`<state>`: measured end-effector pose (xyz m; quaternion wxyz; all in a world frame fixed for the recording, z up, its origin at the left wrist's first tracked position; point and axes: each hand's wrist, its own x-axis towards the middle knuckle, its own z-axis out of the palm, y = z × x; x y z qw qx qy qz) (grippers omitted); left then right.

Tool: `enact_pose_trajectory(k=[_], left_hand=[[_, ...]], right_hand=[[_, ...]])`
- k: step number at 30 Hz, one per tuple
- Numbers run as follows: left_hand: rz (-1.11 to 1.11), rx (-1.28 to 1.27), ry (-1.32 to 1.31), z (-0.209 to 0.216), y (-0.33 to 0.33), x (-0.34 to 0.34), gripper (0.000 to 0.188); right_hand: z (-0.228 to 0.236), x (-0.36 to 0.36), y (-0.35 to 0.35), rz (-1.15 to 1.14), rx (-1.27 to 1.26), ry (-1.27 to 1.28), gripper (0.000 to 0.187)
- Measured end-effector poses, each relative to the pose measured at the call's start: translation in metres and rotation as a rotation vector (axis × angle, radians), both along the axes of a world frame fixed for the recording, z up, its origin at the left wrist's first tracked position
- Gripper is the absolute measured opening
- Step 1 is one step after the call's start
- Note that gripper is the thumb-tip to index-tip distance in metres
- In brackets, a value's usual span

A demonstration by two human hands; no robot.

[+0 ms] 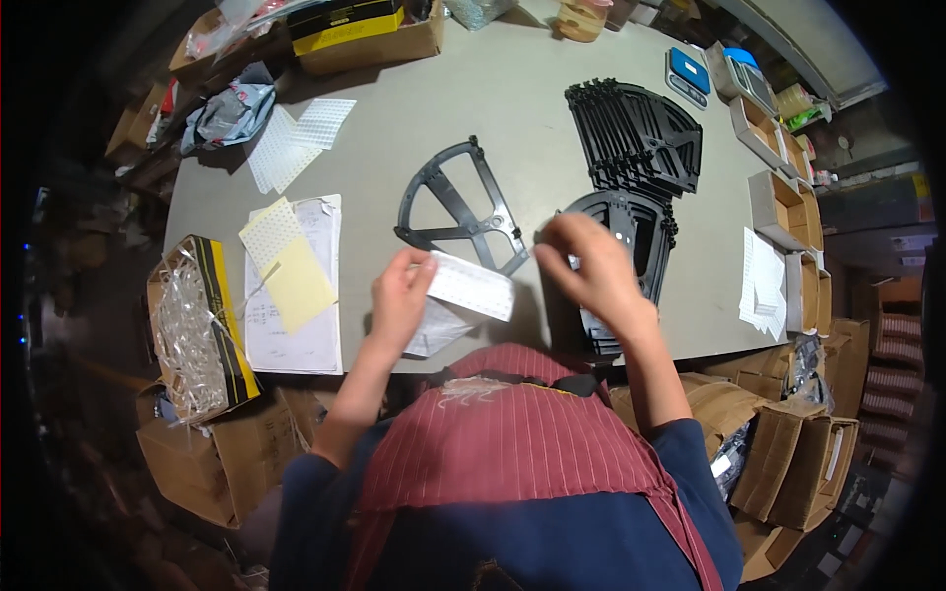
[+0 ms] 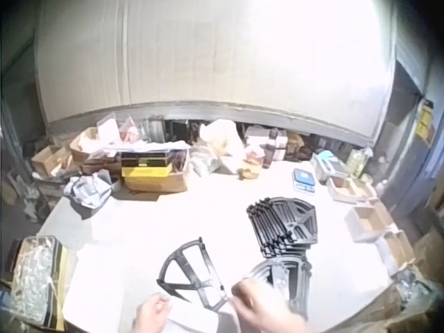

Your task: The person picks up black plastic components and applies circular stickers from a sheet to them by hand. The person then stacks the labeled components on a table.

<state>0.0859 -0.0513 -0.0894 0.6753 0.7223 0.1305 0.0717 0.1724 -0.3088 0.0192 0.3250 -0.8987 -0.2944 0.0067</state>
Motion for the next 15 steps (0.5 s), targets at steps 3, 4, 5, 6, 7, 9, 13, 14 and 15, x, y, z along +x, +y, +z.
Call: enact_pose_trajectory(k=[3,4,5,6,7,9,13,14,15], left_hand=[[-0.065,0.146,-0.020,0.032,-0.018,0.002,0.017],[-0.072,0.140,-0.013,0.044,-0.022,0.001,0.016],[-0.058,0.125,-0.040,0.044,-0.024,-0.002,0.016],[-0.044,0.109,-0.065,0.042,-0.022,-0.004,0.016],[-0.022,0.114,-0.064,0.041,-0.017,-0.005,0.016],[-0.074,0.080,-0.019,0.038,-0.009,-0.013,0.013],[-0.062,0.101,0.068,0.039,0.000,-0.022,0.013],[-0.034,0.108,0.035,0.036,0.002,-0.022,0.015],[-0.008,0.114,0.001,0.032,0.003,-0.021,0.016]], right_hand=[[-0.002,-0.007,0.049,0.238,0.158,-0.069,0.023],[-0.001,-0.007,0.057,0.288,0.142,-0.050,0.030],[-0.001,-0.007,0.062,0.308,0.150,-0.051,0.030],[-0.001,-0.006,0.068,0.324,0.122,-0.083,0.032],[-0.002,-0.004,0.074,0.340,0.093,-0.114,0.034],[-0.004,-0.003,0.082,0.374,0.080,-0.116,0.034],[-0.018,0.002,0.097,0.441,0.085,-0.062,0.031],[-0.021,0.005,0.100,0.458,0.100,-0.037,0.029],[-0.023,0.006,0.103,0.468,0.095,-0.037,0.029]])
